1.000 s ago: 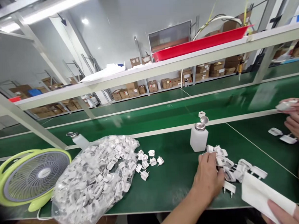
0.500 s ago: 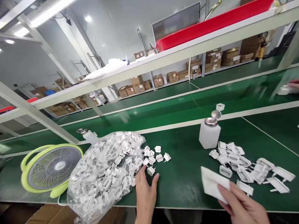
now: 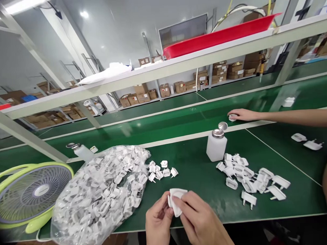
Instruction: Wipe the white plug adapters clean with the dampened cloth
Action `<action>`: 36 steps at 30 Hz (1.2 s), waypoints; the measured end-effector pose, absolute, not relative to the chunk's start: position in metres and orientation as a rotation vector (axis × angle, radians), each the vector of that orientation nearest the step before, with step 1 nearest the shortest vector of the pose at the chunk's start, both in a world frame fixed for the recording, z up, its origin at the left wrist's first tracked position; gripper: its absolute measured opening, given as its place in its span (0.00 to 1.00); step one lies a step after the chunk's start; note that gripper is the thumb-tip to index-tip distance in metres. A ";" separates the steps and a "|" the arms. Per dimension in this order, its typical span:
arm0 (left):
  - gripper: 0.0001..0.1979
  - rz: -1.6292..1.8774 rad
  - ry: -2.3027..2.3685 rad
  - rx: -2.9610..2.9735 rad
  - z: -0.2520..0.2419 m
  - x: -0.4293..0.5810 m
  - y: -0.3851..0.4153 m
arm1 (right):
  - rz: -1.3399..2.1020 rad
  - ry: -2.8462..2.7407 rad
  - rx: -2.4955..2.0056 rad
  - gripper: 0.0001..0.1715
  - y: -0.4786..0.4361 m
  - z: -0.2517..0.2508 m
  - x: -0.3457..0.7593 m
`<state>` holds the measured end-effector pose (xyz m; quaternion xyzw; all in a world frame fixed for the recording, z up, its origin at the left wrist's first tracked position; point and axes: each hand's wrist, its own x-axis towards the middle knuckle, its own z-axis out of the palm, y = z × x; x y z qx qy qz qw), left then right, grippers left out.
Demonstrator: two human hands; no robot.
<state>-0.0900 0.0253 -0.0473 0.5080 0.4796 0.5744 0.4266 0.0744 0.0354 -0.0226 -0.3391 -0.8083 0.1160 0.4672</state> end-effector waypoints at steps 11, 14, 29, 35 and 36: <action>0.18 1.543 1.175 1.648 -0.035 -0.078 0.017 | 0.512 -2.035 -0.949 0.21 0.029 0.007 0.087; 0.19 1.561 1.150 1.696 -0.032 -0.075 0.012 | 0.936 -1.861 -1.127 0.20 0.035 0.014 0.098; 0.15 1.734 1.340 1.451 -0.009 -0.070 0.012 | 1.976 -0.388 -0.876 0.11 0.017 -0.001 0.071; 0.27 1.527 1.286 0.993 -0.016 -0.049 0.011 | 1.753 -0.380 -0.885 0.19 0.002 -0.049 0.056; 0.27 1.535 1.279 0.989 -0.019 -0.048 0.010 | 1.729 -0.371 -0.912 0.20 0.004 -0.051 0.058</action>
